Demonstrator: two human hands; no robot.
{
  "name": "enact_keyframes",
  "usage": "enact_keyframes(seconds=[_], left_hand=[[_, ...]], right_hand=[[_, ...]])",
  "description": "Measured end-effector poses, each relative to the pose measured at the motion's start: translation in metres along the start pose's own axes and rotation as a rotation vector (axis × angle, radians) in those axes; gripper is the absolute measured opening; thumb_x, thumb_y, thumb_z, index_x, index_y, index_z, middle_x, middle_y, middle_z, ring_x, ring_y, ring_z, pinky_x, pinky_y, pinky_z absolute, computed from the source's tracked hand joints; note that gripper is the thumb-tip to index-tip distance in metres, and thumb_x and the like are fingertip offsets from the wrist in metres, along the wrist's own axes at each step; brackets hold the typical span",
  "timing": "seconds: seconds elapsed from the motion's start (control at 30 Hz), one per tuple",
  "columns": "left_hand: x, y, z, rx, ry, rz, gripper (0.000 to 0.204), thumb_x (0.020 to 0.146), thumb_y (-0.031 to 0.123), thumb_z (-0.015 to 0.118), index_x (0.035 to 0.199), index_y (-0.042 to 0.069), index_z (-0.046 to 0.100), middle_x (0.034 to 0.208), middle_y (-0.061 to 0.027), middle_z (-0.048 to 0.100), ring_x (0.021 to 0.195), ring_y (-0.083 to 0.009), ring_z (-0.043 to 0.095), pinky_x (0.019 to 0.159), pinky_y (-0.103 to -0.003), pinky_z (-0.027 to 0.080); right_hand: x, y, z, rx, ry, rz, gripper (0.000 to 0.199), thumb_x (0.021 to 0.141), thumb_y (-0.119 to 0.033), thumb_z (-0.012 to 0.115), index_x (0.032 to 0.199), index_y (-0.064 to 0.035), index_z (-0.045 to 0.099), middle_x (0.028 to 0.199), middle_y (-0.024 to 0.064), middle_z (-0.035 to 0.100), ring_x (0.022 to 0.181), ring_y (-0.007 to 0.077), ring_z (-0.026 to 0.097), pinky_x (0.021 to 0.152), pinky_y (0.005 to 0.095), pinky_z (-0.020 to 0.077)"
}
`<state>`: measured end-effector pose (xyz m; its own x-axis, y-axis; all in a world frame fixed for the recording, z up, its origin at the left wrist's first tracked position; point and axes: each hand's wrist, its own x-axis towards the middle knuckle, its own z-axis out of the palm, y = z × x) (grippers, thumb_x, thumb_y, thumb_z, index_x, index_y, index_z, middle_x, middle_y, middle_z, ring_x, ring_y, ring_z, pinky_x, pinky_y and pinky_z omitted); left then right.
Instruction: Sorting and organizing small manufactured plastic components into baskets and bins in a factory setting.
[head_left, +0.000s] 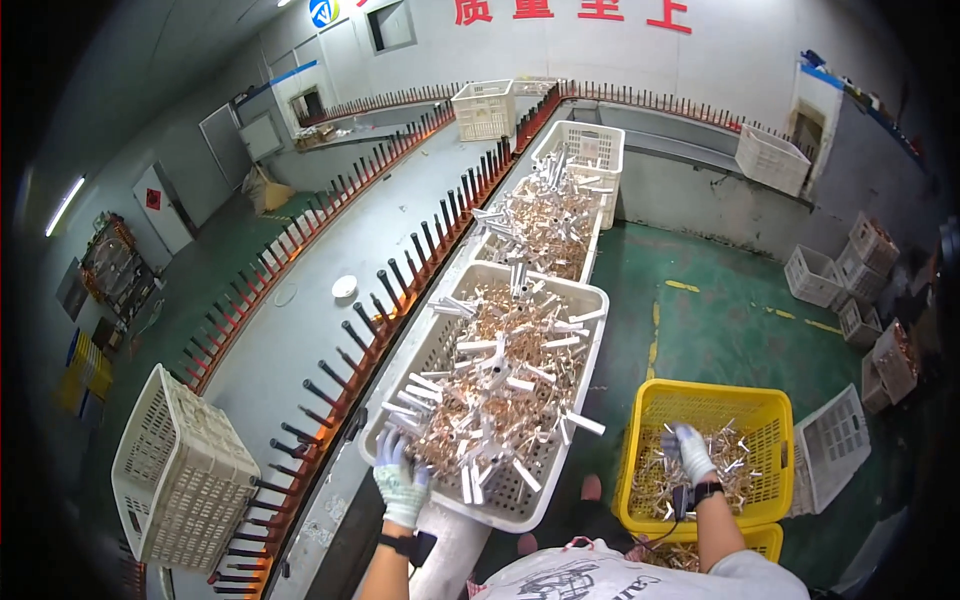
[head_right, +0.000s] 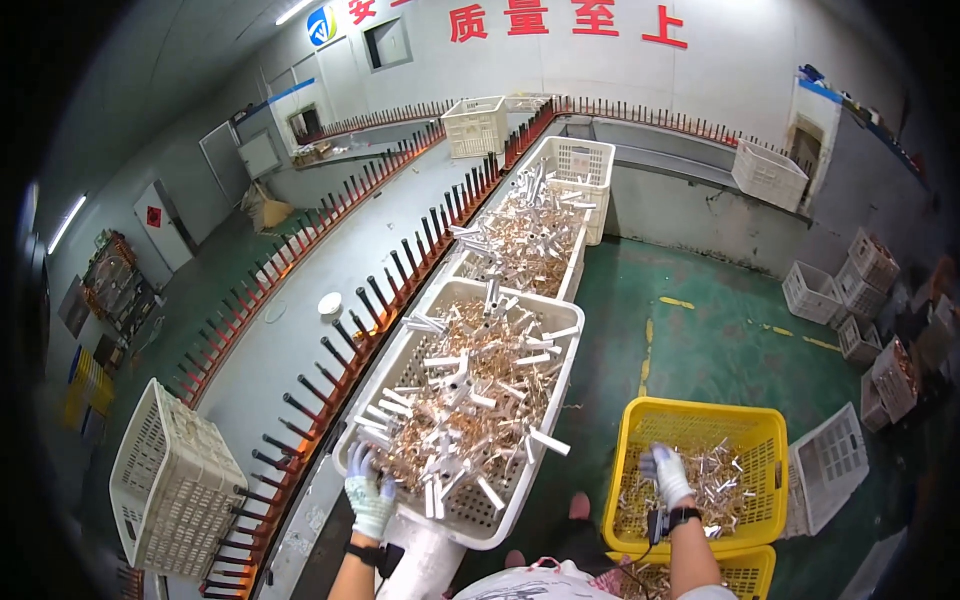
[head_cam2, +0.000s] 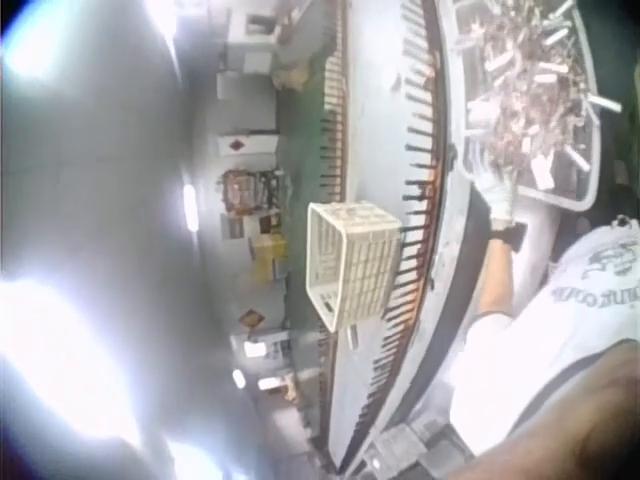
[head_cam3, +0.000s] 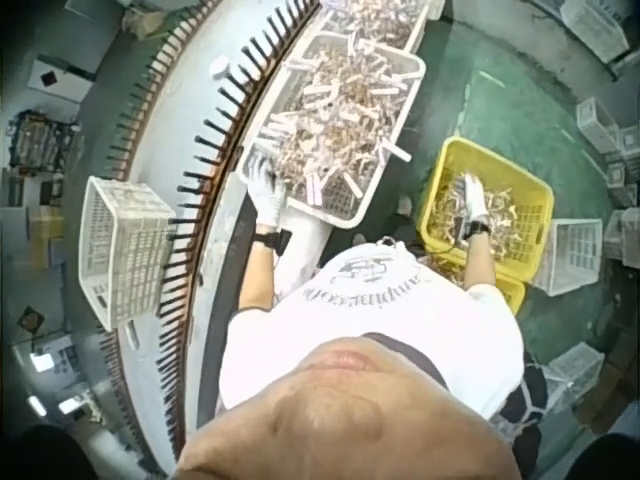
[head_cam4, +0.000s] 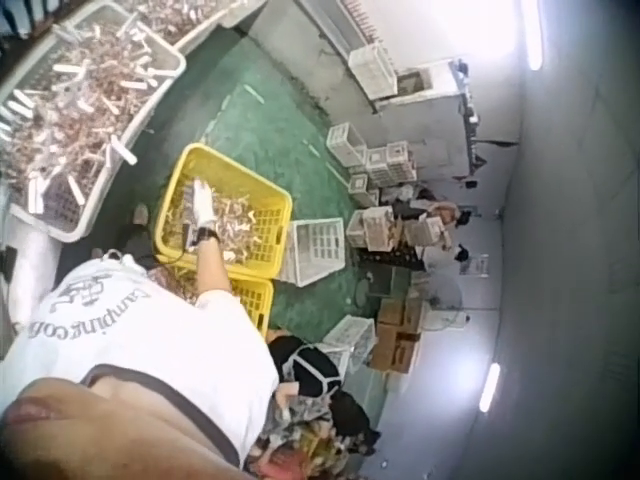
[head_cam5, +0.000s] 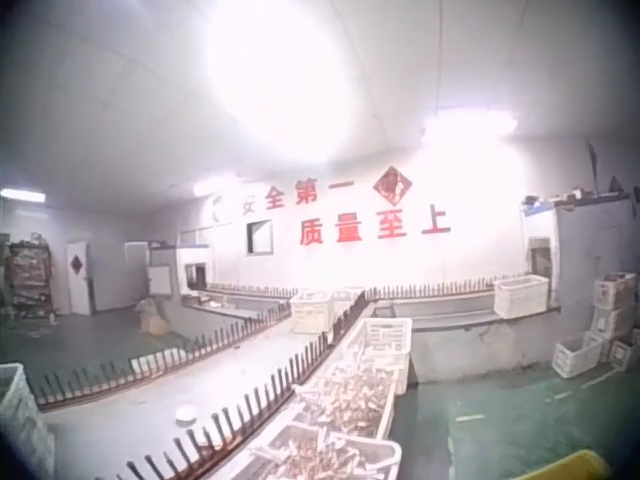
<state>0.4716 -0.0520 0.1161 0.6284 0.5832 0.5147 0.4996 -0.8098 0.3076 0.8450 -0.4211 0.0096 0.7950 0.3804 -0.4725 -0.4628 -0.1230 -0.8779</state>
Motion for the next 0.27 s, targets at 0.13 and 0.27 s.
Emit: enact_keyframes(seconds=[0.13, 0.27], left_hand=[[-0.016, 0.017, -0.006, -0.230, 0.133, -0.290, 0.043, 0.074, 0.013, 0.049, 0.115, 0.000, 0.046, 0.119, -0.0198, 0.047, 0.115, -0.0352, 0.042, 0.097, -0.043, 0.033], [-0.065, 0.051, -0.037, -0.003, 0.335, -0.727, 0.042, 0.078, 0.012, 0.048, 0.119, 0.000, 0.047, 0.117, -0.0184, 0.050, 0.113, -0.0311, 0.045, 0.096, -0.037, 0.035]], right_hand=[[0.108, -0.074, 0.052, -0.101, -0.268, -0.259, 0.043, 0.088, -0.036, 0.049, 0.115, -0.0026, 0.047, 0.088, 0.0120, 0.061, 0.071, 0.0204, 0.059, 0.062, 0.0303, 0.0485], [0.191, -0.103, 0.192, -0.134, -0.576, -0.224, 0.039, 0.090, -0.032, 0.047, 0.116, -0.0023, 0.047, 0.086, 0.0112, 0.061, 0.071, 0.0197, 0.059, 0.063, 0.0285, 0.0487]])
